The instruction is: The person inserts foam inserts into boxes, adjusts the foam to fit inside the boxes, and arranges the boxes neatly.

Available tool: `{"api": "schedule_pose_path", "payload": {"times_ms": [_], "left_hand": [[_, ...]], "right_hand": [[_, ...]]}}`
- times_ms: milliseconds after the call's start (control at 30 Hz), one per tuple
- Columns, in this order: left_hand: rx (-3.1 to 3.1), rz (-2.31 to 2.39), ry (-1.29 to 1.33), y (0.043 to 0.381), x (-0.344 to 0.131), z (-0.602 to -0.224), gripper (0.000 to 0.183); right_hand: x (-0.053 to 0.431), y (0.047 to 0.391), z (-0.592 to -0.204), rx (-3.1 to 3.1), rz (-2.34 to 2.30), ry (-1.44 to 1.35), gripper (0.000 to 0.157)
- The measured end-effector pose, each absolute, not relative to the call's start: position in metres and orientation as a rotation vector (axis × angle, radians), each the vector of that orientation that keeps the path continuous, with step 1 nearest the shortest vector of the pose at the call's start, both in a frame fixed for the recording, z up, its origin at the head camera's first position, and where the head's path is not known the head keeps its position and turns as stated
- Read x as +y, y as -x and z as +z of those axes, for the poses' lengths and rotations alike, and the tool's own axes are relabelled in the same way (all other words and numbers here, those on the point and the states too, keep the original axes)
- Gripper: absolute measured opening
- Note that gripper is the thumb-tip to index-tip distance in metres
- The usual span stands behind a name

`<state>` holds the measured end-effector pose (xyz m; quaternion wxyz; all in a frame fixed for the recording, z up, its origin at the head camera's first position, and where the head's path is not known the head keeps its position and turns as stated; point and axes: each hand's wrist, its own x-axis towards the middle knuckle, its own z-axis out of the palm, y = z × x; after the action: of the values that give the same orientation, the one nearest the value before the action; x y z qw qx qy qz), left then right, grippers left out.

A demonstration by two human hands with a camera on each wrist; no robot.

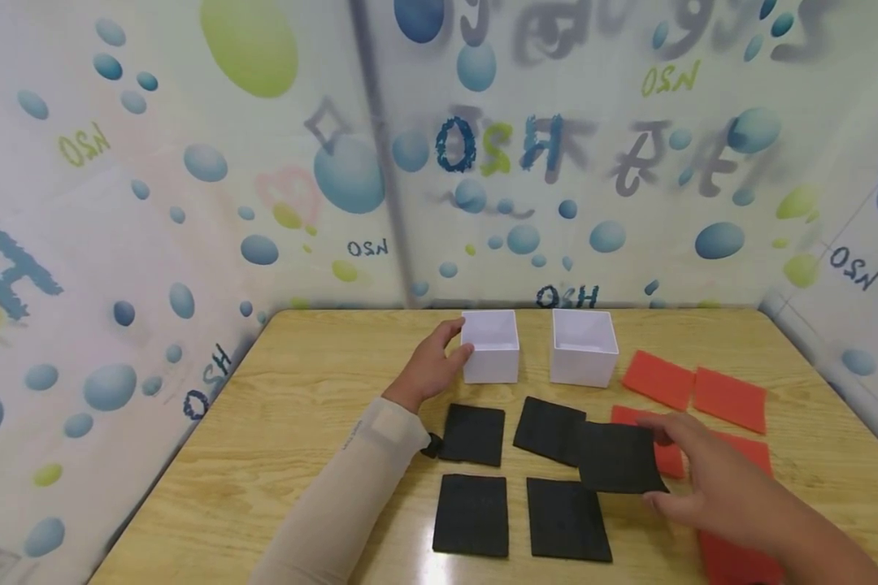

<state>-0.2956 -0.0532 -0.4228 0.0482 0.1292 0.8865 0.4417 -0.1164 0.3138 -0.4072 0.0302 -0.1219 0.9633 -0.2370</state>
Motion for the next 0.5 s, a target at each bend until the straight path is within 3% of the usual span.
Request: {"api": "schedule_pose_path", "payload": {"times_ms": [500], "left_hand": [[2.702, 1.358, -0.402, 0.2969, -0.0526, -0.4241, 0.061]], "right_hand": [[0.3065, 0.124, -0.3991, 2.99, -0.981, 0.451, 0.088]]}}
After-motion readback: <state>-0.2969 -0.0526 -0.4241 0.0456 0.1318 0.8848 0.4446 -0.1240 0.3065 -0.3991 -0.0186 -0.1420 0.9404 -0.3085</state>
